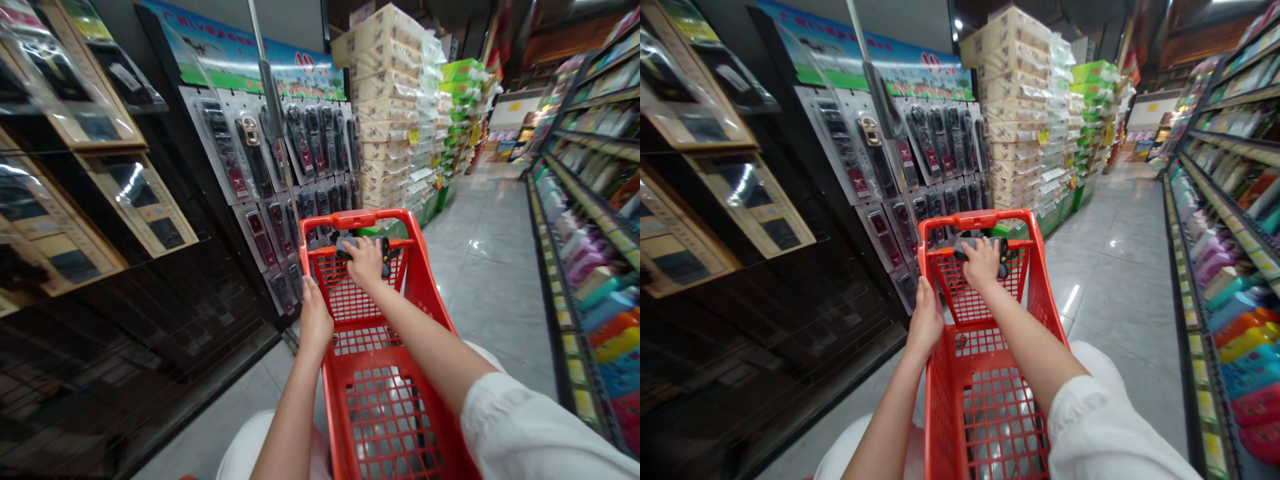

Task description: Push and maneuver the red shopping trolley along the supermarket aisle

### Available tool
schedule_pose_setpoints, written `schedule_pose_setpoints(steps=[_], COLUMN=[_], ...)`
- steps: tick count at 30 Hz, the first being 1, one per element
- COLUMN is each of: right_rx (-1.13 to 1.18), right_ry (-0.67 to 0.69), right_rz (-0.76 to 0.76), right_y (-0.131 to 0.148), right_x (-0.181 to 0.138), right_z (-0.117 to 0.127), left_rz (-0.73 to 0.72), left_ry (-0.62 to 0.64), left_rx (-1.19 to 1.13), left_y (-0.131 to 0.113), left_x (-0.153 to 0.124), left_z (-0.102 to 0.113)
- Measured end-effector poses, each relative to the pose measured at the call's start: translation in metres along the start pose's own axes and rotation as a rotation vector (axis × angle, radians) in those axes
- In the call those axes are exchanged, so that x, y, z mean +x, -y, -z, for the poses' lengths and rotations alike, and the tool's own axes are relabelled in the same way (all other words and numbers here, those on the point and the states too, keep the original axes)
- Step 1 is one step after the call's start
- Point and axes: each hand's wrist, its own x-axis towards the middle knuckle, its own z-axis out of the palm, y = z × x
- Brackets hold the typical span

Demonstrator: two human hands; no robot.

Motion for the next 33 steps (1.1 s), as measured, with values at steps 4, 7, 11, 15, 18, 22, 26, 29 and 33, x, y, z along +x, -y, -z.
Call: schedule_pose_setpoints(steps=[4, 7, 11, 15, 18, 22, 26, 29, 33], right_rx=[-0.018, -0.060, -0.118, -0.110, -0.086, -0.091, -0.112, -0.107, -0.075], right_ry=[0.062, 0.101, 0.088, -0.016, -0.086, -0.108, -0.033, 0.024, 0.047], right_rz=[0.159, 0.241, 0.252, 0.007, -0.163, -0.230, -0.144, 0.000, 0.164], right_y=[0.055, 0.060, 0.012, -0.052, -0.076, -0.057, 0.003, 0.048, 0.066], right_x=[0.005, 0.008, 0.004, -0.007, -0.012, -0.008, -0.002, 0.000, -0.002], right_z=[-0.012, -0.011, 0.000, 0.016, 0.025, 0.021, 0.002, -0.014, -0.025], left_rz=[-0.015, -0.009, 0.010, 0.037, 0.068, 0.017, 0.039, 0.046, 0.059], left_ry=[-0.058, -0.060, -0.050, -0.023, -0.029, -0.052, -0.058, -0.068, -0.078], left_rx=[-0.079, -0.108, -0.127, -0.105, -0.121, -0.166, -0.151, -0.147, -0.147], left_y=[0.007, 0.010, 0.007, 0.002, 0.001, 0.002, 0.002, 0.002, 0.004], left_x=[0.002, 0.003, 0.001, 0.000, 0.001, 0.002, 0.002, 0.001, 0.000], left_z=[-0.006, -0.008, -0.005, -0.002, -0.003, -0.006, -0.008, -0.008, -0.006])
